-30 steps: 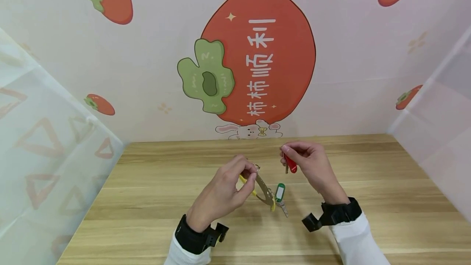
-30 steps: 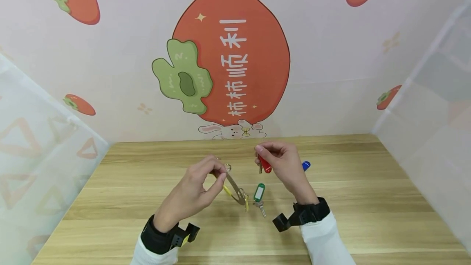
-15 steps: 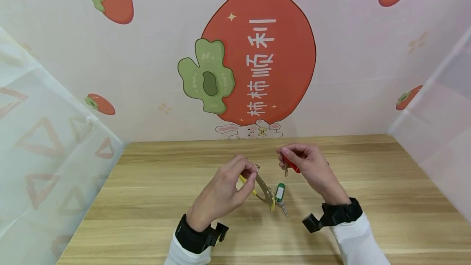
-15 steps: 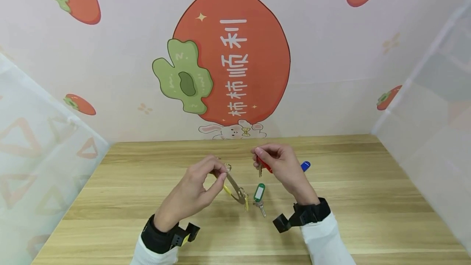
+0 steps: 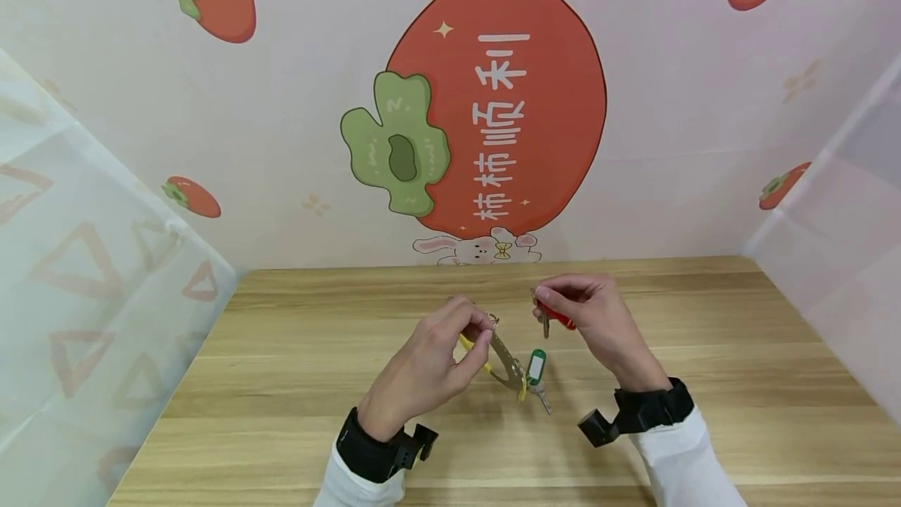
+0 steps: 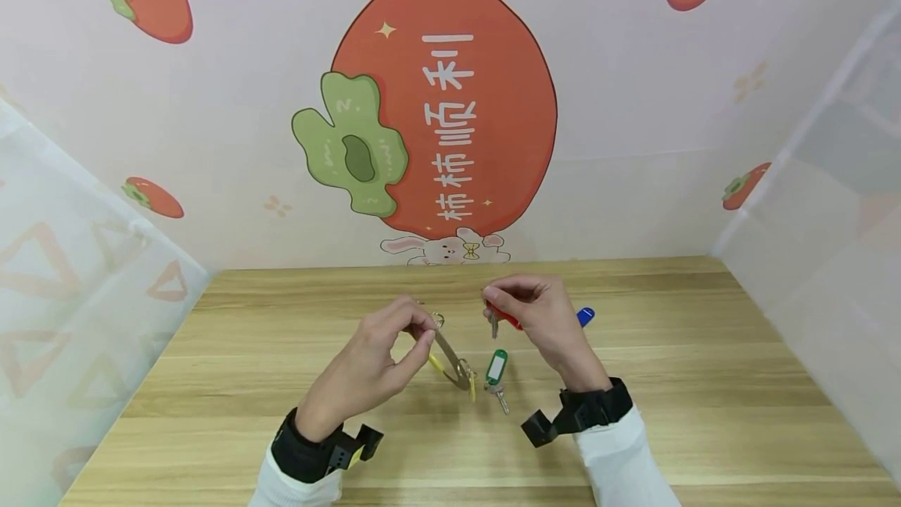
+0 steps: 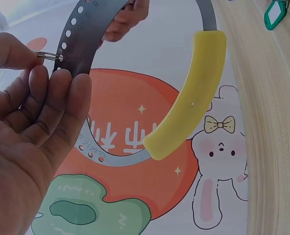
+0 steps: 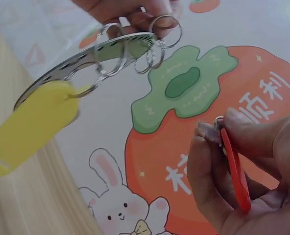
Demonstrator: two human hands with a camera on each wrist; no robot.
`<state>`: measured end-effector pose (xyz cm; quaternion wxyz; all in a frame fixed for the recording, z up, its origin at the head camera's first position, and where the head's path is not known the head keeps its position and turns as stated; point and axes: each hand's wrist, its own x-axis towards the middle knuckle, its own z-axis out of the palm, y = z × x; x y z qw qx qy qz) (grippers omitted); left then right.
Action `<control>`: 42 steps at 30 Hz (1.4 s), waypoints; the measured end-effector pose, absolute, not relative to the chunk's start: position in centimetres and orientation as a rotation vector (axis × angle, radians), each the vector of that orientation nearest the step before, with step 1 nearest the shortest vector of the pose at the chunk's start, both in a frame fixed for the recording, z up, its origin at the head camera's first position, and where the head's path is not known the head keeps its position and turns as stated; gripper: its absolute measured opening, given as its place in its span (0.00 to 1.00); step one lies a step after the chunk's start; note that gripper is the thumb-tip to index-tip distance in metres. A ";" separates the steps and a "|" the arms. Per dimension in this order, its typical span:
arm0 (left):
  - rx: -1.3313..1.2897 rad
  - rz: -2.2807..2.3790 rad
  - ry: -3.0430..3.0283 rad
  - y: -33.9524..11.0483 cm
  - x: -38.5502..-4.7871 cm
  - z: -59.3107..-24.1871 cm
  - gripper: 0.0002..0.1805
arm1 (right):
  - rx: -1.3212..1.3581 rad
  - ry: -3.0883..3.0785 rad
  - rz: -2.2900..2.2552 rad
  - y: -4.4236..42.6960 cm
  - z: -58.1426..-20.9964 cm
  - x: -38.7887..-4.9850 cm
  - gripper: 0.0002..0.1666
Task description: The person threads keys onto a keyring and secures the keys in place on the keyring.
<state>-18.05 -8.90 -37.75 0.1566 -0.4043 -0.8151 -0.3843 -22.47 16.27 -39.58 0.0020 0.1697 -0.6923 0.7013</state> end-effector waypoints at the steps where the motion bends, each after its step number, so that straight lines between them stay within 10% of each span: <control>1: -1.159 -1.097 -2.334 -8.9 -18.1 -37.7 0.02 | 0.536 -2.173 2.204 16.3 -39.6 -22.5 0.10; 32: -1.206 -1.095 -2.395 -8.9 -17.9 -37.7 0.03 | 0.991 -2.228 1.834 15.8 -38.9 -21.6 0.06; 42: -1.190 -1.103 -2.389 -9.0 -18.0 -37.7 0.05 | 0.705 -2.370 1.891 16.0 -38.5 -21.4 0.07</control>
